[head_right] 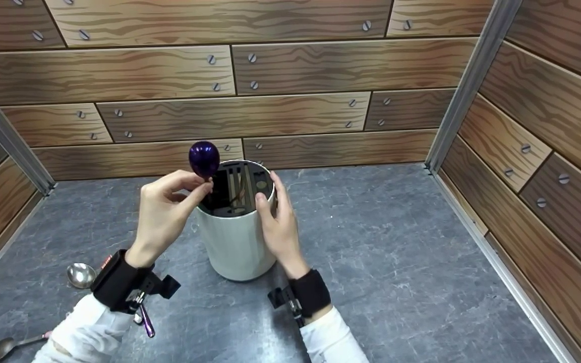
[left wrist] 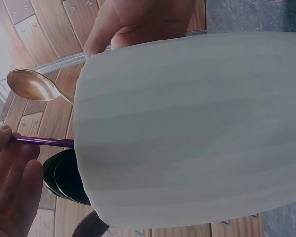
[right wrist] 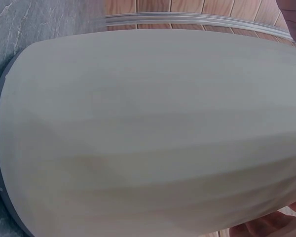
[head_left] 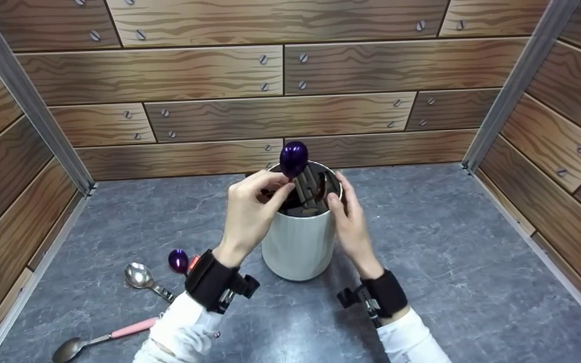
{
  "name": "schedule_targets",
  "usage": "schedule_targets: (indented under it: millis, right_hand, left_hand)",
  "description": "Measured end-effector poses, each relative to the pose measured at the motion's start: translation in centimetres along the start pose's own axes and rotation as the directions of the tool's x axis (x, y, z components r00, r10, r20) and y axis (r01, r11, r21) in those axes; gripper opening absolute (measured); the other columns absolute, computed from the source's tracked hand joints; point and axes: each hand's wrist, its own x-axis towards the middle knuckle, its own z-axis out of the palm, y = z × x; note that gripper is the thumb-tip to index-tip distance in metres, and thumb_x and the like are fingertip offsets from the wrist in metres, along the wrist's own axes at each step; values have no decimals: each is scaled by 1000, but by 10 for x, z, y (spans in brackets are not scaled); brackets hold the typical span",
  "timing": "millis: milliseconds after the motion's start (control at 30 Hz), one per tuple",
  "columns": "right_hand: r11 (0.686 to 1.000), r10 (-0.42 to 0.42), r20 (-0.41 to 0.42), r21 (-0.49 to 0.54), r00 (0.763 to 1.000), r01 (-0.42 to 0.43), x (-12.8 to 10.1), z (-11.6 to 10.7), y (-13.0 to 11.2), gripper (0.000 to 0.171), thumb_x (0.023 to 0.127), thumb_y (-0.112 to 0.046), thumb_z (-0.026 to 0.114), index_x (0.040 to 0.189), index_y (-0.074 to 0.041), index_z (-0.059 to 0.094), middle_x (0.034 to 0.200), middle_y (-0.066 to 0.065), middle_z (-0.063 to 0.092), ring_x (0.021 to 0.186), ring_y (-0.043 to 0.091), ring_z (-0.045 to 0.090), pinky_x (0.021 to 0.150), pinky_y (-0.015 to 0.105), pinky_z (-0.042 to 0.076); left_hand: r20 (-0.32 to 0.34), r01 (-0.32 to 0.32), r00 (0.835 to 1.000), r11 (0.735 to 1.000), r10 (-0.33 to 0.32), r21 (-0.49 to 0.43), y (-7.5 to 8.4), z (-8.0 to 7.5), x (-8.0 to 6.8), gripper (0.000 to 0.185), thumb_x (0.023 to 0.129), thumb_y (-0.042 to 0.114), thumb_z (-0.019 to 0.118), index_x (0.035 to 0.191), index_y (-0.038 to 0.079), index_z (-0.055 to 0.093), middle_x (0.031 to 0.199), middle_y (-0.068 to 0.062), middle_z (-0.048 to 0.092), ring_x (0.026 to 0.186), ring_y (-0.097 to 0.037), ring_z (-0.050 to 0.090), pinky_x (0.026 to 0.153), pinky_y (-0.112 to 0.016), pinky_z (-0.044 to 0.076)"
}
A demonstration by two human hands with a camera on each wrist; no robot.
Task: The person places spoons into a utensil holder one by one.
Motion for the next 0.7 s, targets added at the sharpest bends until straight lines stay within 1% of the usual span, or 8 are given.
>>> schedule_targets:
  millis: [67, 167, 233, 300, 400, 467, 533, 700]
  right_hand:
    - [1000, -1, 4, 6, 1000, 1, 0, 0, 0, 56, 109, -11, 46, 162, 1, 32, 170, 23, 35, 158, 36, 37, 133, 43, 31]
    - [1000, -1, 1, 4, 1000, 1, 0, 0, -1, 57, 109, -12, 46, 162, 0, 32, 170, 22, 35, 157, 35, 38, 133, 43, 31]
    - [1000, -5, -1, -1, 1000, 5, 0, 0, 0, 56, 109, -11, 46, 162, 0, 33, 170, 23, 36, 157, 36, 39, 132, 40, 32]
    - [1000, -10, -3, -2, 1000, 10, 0, -1, 0, 56, 109, -11, 46, 162, 1, 33, 169, 23, 36, 157, 37, 39, 131, 33, 34]
    - [1000, -22, 2, 1, 1000, 22, 0, -1, 0, 55, 109, -10, 45, 161, 2, 32, 169, 25, 36, 157, 37, 38, 128, 23, 34]
    - [1000, -27, 3, -1, 1000, 27, -1, 0, 0, 55, 109, -10, 45, 161, 2, 32, 168, 26, 36, 157, 37, 38, 127, 21, 35]
    - [1000, -26, 3, -7, 1000, 26, -1, 0, 0, 55, 109, -10, 45, 161, 2, 33, 169, 25, 36, 157, 37, 38, 129, 25, 34]
    - [1000, -19, -5, -20, 1000, 19, 0, 0, 0, 55, 109, -10, 46, 161, 1, 33, 169, 23, 36, 157, 36, 38, 133, 42, 30]
  left_hand:
    - [1, -2, 1000, 1000, 2, 5, -1, 0, -1, 6, 93, 8, 78, 95, 2, 79, 90, -9, 80, 80, -18, 75, 66, -21, 58]
    - [3, -12, 1000, 1000, 12, 14, -3, 0, -3, 6, 93, 8, 78, 94, 2, 79, 92, -10, 81, 81, -19, 76, 69, -27, 62]
    - [4, -21, 1000, 1000, 21, 18, -5, 0, -5, 6, 93, 8, 78, 94, 2, 79, 92, -9, 81, 81, -19, 76, 71, -29, 63]
    - [4, -30, 1000, 999, 30, 19, -6, 0, -6, 6, 93, 8, 78, 93, 2, 79, 91, -9, 81, 80, -19, 76, 70, -31, 63]
    - [9, -35, 999, 999, 34, 24, -7, -1, -8, 6, 93, 9, 79, 93, 3, 80, 91, -8, 81, 79, -18, 75, 65, -26, 61]
    - [16, -33, 999, 999, 33, 30, -8, -1, -9, 7, 93, 10, 78, 93, 3, 80, 91, -8, 81, 78, -17, 75, 63, -25, 60]
    - [22, -30, 999, 999, 29, 35, -9, -2, -10, 6, 93, 9, 78, 93, 3, 80, 90, -8, 81, 78, -17, 75, 62, -25, 60]
    - [32, -27, 999, 999, 26, 36, -12, -1, -13, 5, 91, 8, 79, 94, 4, 81, 90, -7, 82, 78, -18, 76, 60, -28, 60]
